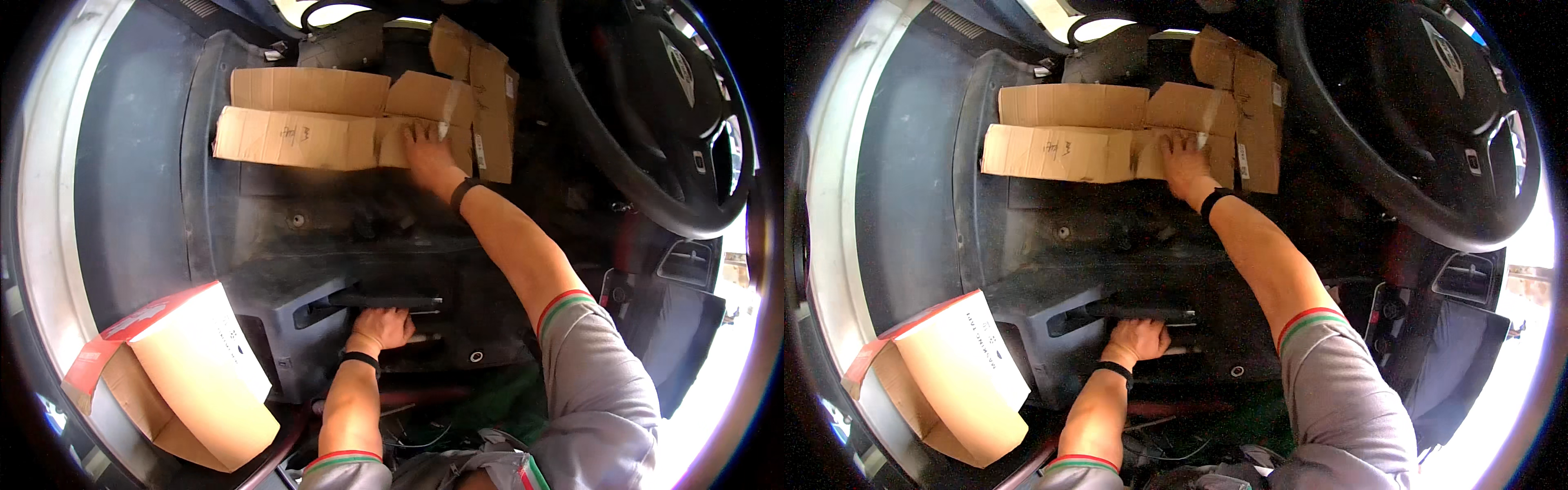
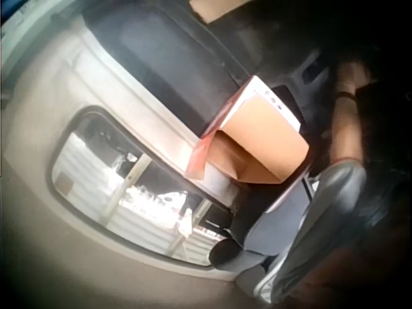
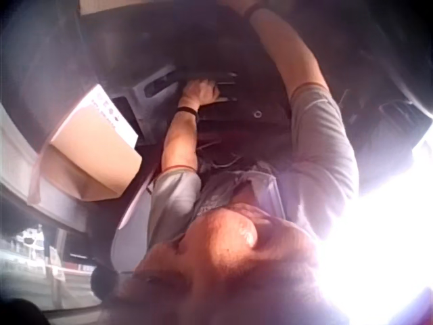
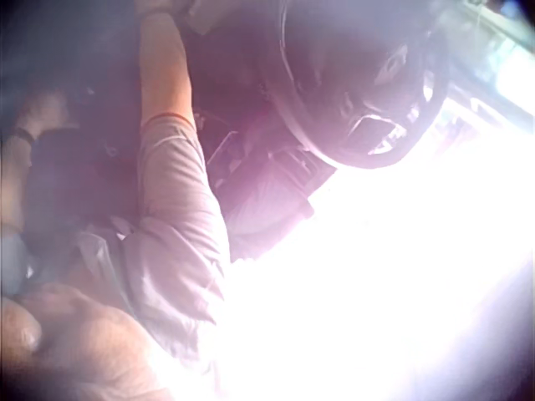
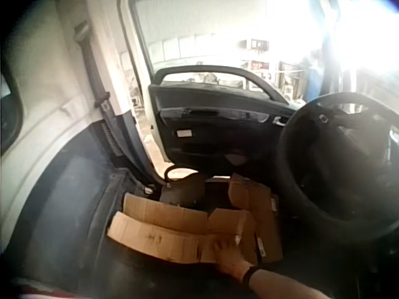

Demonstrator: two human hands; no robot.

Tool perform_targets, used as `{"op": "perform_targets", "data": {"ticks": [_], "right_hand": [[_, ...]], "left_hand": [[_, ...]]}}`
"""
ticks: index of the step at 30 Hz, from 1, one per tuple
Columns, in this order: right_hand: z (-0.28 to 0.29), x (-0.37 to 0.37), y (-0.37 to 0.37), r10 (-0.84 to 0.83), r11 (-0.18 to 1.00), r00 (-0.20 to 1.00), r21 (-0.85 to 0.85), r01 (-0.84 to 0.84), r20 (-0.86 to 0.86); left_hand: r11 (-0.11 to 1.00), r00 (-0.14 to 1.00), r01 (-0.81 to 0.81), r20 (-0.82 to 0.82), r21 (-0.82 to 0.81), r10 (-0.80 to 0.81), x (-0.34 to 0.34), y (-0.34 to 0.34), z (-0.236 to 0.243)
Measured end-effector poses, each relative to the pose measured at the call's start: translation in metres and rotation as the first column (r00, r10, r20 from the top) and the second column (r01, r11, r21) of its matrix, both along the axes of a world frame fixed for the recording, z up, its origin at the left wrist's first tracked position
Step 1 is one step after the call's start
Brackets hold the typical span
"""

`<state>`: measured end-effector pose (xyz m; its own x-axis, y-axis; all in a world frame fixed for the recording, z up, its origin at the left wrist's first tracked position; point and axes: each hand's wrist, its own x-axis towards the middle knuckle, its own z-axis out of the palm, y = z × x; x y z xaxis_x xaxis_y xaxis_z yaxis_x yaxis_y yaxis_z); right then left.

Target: The person removes various interior panels from the passenger side and dashboard of a truck, using their hands and occasionally a tool to pry off plastic covers and remove paper documents from a storage folder.

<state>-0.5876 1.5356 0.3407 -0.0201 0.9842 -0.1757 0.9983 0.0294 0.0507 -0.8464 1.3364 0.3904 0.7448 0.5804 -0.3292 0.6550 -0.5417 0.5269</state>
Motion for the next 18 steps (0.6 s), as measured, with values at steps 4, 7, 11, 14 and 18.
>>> {"op": "perform_targets", "data": {"ticks": [4,7,11,14,18], "right_hand": [[-0.004,0.027,0.017,-0.160,0.979,0.944,-0.169,0.114,-0.289],[0.042,0.056,0.015,-0.255,0.927,0.890,0.165,0.336,-0.378],[0.078,0.153,-0.010,-0.395,0.780,0.819,0.319,0.538,-0.417],[0.088,0.195,-0.038,-0.684,0.598,0.621,0.194,0.778,-0.381],[0.072,0.265,-0.080,-0.861,0.472,0.489,0.137,0.871,-0.140]], "left_hand": [[0.999,0.998,-0.002,-0.065,-0.053,-0.001,-0.002,-0.002,-0.002],[0.993,0.992,-0.029,-0.129,-0.117,0.013,-0.009,-0.004,-0.008],[0.995,0.998,-0.053,-0.044,-0.087,0.049,-0.010,-0.006,-0.011],[0.989,0.997,0.010,0.073,0.144,-0.021,-0.013,-0.008,-0.018],[0.996,0.999,0.034,0.031,0.085,-0.036,-0.007,-0.008,-0.021]]}}
